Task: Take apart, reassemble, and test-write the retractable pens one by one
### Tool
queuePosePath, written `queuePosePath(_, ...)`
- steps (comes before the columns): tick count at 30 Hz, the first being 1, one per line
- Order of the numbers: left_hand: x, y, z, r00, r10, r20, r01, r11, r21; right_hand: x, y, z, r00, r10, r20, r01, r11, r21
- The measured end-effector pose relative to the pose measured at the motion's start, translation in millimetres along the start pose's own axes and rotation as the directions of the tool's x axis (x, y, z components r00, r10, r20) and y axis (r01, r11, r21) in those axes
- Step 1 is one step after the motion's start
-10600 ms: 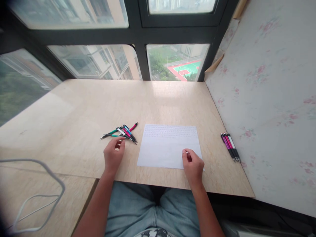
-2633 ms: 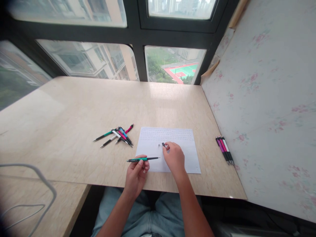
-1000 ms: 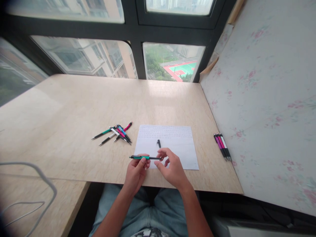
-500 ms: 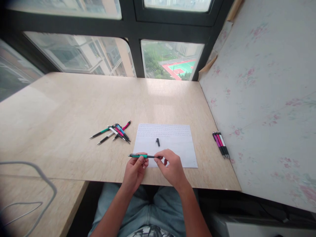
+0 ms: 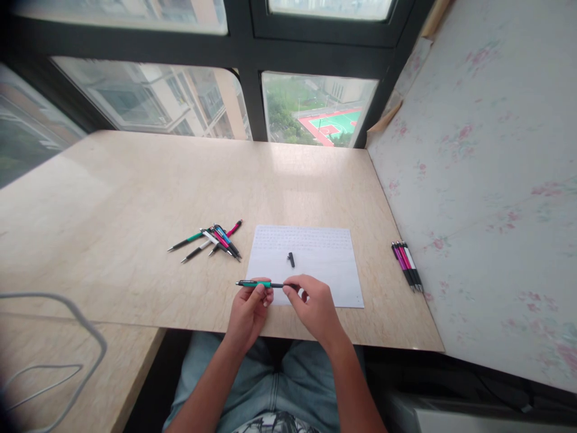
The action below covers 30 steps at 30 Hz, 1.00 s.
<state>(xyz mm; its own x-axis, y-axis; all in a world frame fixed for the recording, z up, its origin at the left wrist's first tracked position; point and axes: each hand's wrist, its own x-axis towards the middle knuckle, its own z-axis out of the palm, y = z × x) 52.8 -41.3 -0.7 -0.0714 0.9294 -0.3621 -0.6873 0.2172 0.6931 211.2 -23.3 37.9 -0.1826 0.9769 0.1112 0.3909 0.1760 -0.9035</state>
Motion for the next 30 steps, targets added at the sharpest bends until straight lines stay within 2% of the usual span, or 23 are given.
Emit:
queuePosePath(4,1,1,1,0.999,-0.015,-0.028,0.014,0.999,-0.035,-1,-1,-10,0.996,-0.083,-0.019,0.083,0.997,-0.012)
queuePosePath(8,1,2,1,0.999,-0.005,-0.045,0.003,0.999,-0.048,-3,-1,-17,0.992,-0.123,-0.009,0.121,0.986,-0.111)
queuePosePath(13,0,2,1,1.000,-0.010,-0.029,0.009,0.999,-0.044,-6,1,-28,0.992,-0.125,-0.010,0.119,0.967,-0.225)
queuePosePath(21,1,2,0,0.999,-0.012,-0.036,0.010,0.998,-0.061,-16,17,-56,0.993,-0.094,-0.065,0.073,0.961,-0.267)
queuePosePath(25,1,1,0,0.999,-0.008,-0.032,0.006,0.997,-0.071,-14,38,-49,0.986,-0.022,-0.166,-0.029,0.954,-0.299)
queuePosePath(30,1,2,0,0.999,-0.001,-0.041,-0.002,0.998,-0.066,7,58,-20,0.971,-0.015,-0.241,-0.096,0.892,-0.443)
